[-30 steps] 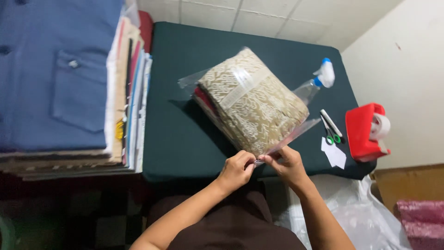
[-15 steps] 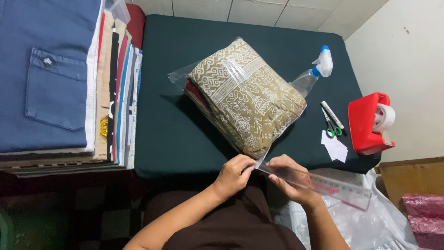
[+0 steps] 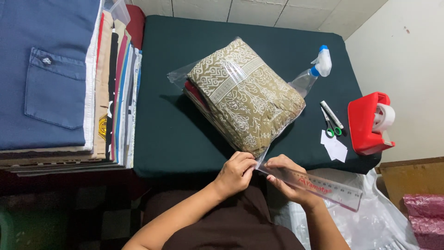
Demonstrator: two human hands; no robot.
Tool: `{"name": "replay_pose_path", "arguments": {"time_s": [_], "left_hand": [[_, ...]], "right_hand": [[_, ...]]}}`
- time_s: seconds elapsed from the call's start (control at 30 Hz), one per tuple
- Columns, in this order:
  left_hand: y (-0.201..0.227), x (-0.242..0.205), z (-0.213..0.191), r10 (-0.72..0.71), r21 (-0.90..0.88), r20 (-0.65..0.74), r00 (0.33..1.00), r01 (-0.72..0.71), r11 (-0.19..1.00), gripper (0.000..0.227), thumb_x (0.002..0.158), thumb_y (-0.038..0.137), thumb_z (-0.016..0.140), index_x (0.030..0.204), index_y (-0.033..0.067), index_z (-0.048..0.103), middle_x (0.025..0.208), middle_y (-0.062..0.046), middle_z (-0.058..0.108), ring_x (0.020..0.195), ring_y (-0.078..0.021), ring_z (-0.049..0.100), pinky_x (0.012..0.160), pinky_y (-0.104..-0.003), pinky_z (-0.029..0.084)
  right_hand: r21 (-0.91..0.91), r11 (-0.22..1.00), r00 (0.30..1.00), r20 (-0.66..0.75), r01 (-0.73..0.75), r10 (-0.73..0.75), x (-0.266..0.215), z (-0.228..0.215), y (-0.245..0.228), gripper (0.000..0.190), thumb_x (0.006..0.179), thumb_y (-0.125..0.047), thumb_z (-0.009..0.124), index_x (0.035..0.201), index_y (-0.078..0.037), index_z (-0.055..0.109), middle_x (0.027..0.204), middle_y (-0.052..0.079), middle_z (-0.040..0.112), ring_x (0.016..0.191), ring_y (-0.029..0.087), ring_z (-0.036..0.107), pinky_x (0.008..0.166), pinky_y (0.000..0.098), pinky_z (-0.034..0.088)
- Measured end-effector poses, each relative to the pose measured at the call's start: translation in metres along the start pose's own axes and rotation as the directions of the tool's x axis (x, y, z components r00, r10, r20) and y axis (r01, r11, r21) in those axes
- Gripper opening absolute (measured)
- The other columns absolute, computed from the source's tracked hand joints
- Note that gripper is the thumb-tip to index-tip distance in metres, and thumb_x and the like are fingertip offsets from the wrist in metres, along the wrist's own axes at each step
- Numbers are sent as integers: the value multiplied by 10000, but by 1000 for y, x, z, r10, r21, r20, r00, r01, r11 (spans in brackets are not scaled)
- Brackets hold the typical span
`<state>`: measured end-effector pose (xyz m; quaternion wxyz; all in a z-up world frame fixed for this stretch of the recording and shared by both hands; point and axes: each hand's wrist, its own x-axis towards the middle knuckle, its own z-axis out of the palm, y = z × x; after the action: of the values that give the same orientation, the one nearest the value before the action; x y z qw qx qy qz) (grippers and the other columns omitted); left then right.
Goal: Packing a folded garment into a transparent plastic bag and sealing it on a workbench.
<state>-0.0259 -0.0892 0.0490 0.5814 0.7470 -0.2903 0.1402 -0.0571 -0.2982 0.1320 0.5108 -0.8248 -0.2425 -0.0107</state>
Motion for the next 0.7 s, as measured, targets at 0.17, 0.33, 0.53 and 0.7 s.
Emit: {"name": "replay_pose_path", "arguments": {"time_s": [0.17,0.33,0.53,0.7], "left_hand": [[0,2,-6,-7,20,78,997,5,1000,185,823,22,726,1007,31,701,1042,-126,682,955,-326,650,847,-397,546],[-13,-8,3,-27,-48,92,995,31,998,269,786,45,736,1047,33,670,1072,-130,683,989,-341,650,881,-417,534],[-18,-10,7,-45,-28,26,999,46,999,167,851,41,723,1014,67,696,1026,-92,702,971,-321,651,852,-409,539],[-16,-12,5,-81,-52,-29,996,79,996,171,857,9,682,1013,71,710,1008,-91,698,958,-308,667,846,-397,547]], "right_hand": [[-22,999,1000,1,-26,26,0,1,6,245,892,-69,752,1106,-16,645,1042,104,687,933,199,670,825,298,540],[-88,993,997,-19,-80,79,10,5,-2,240,854,-98,801,1041,-33,666,949,67,678,840,170,655,748,289,532],[-203,976,997,8,-74,77,25,12,-1,207,823,-98,822,958,-33,679,882,74,688,767,179,668,680,298,529],[-314,937,988,13,151,-155,39,21,4,172,827,-83,818,914,-21,682,847,94,692,749,231,693,636,337,534]]}}
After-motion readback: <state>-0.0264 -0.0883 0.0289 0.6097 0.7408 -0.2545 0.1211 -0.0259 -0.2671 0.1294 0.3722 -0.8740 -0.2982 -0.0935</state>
